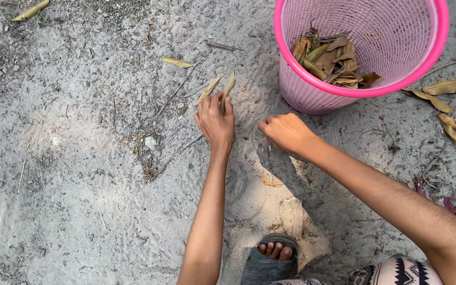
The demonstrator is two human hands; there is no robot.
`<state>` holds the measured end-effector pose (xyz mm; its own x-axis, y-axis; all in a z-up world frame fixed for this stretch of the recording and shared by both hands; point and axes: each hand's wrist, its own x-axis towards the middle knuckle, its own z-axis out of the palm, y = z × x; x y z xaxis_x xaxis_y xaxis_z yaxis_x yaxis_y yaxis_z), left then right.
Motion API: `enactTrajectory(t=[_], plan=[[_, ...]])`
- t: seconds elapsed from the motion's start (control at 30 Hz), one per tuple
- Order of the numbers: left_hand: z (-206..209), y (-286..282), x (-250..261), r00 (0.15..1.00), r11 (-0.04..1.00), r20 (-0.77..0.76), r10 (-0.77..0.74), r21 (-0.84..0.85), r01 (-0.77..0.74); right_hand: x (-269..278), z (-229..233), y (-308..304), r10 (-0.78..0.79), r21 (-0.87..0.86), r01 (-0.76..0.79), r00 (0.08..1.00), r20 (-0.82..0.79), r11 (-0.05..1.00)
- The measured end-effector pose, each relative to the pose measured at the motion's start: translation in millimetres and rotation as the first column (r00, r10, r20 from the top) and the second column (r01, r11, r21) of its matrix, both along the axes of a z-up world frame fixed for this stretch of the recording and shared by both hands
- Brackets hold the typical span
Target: The person picks up dry leaves and small pieces of debris from the ground by hand and places them into a pink plastic basket.
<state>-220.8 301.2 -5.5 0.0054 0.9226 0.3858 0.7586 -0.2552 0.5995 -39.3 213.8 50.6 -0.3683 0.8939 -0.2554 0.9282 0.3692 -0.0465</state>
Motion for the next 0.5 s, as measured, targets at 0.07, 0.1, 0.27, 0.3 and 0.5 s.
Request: enactTrajectory(t=[0.07, 0.1, 0.27, 0.3, 0.5], plan=[[43, 11, 20, 0.992, 0.993, 0.121, -0.037, 0.116, 0.023, 1, -14, -9, 0.039, 0.078, -0.035, 0.998, -0.054, 0.996], [65, 14, 33, 0.985, 0.977, 0.148, -0.094, 0.201, 0.063, 0, -21, -13, 0.050, 0.086, -0.044, 0.996, -0.067, 0.995], [151, 1, 97, 0.918, 0.848, 0.067, -0.392, 0.413, 0.332, 2, -41, -22, 0.121, 0.132, -0.098, 0.977, -0.178, 0.986], [159, 0, 102, 0.902, 0.828, 0.048, -0.429, 0.421, 0.371, 2, -41, -21, 0.100, 0.114, -0.083, 0.983, -0.156, 0.990], [118, 14, 82, 0.906, 0.899, 0.188, -0.379, 0.308, 0.312, 15, -23, -19, -0.007, 0.089, 0.016, 0.995, -0.103, 0.996]])
